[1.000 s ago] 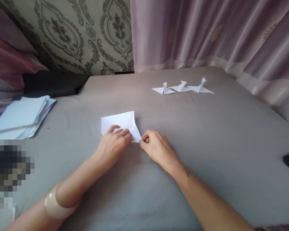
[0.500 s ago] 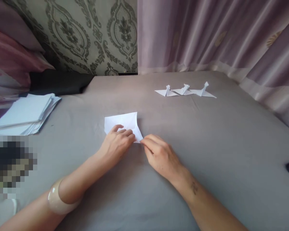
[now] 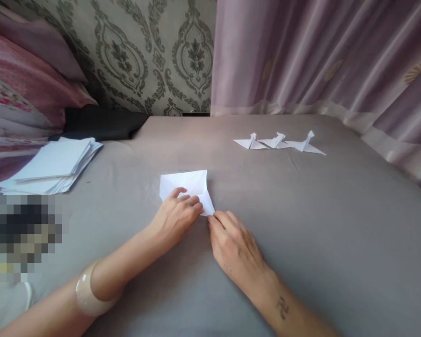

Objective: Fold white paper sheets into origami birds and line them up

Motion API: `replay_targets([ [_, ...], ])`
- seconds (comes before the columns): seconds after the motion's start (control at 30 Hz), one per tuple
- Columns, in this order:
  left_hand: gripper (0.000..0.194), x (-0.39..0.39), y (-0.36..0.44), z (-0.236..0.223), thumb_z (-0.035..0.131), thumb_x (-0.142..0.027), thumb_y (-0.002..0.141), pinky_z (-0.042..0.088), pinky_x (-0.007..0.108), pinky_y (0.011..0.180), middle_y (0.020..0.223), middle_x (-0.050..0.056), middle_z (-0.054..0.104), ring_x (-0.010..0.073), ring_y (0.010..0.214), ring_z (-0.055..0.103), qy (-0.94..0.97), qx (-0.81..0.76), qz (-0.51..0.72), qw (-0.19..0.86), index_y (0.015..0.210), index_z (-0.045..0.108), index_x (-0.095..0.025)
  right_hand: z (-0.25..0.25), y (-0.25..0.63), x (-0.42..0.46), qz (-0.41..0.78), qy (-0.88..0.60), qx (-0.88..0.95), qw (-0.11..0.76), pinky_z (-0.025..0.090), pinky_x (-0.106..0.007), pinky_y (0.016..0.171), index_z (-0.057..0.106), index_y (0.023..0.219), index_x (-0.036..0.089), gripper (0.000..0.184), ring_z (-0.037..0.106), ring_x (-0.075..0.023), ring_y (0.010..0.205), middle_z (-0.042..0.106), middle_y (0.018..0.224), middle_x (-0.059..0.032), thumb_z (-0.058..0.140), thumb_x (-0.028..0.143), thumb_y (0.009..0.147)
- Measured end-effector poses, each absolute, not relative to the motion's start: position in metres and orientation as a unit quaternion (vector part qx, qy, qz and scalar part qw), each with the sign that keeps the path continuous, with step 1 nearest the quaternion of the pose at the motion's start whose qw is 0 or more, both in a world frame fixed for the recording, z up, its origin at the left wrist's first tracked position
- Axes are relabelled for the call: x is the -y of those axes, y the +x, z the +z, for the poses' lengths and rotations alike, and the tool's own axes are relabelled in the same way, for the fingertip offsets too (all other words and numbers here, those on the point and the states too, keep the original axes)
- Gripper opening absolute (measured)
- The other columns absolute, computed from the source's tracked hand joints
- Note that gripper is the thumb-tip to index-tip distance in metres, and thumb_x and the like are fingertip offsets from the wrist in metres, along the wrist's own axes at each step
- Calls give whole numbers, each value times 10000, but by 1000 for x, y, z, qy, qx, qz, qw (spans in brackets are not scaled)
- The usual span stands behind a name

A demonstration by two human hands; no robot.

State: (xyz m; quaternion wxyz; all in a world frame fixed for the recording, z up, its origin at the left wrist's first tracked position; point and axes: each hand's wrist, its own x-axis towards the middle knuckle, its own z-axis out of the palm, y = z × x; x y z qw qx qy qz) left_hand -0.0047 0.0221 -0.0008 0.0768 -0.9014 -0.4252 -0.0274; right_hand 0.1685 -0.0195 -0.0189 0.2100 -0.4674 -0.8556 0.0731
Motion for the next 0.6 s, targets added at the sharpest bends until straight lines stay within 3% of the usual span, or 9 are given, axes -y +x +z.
replay_targets([
  [0.27,212,-23,-5,-1,498,-116,889,391,399,900,693,30,642,172,646,624,-902,425,-19,69,713,609,-154,-20,173,20,71,-538,808,232,489,-324,806,605,1140,165,282,623,-188,876,664,987,-75,414,144,933],
  [0.43,142,-23,-6,1,544,-45,794,393,400,906,712,31,649,185,662,630,-904,424,-9,58,737,614,-154,-24,174,20,81,-545,809,207,474,-313,755,636,1073,187,282,609,-185,864,646,959,-54,433,108,894],
  [0.6,169,-23,-5,3,516,-50,826,391,407,915,708,36,651,189,655,635,-903,428,-4,51,733,611,-155,-24,172,20,77,-540,812,208,475,-319,755,644,1049,186,283,601,-192,863,643,937,-61,435,104,877],
])
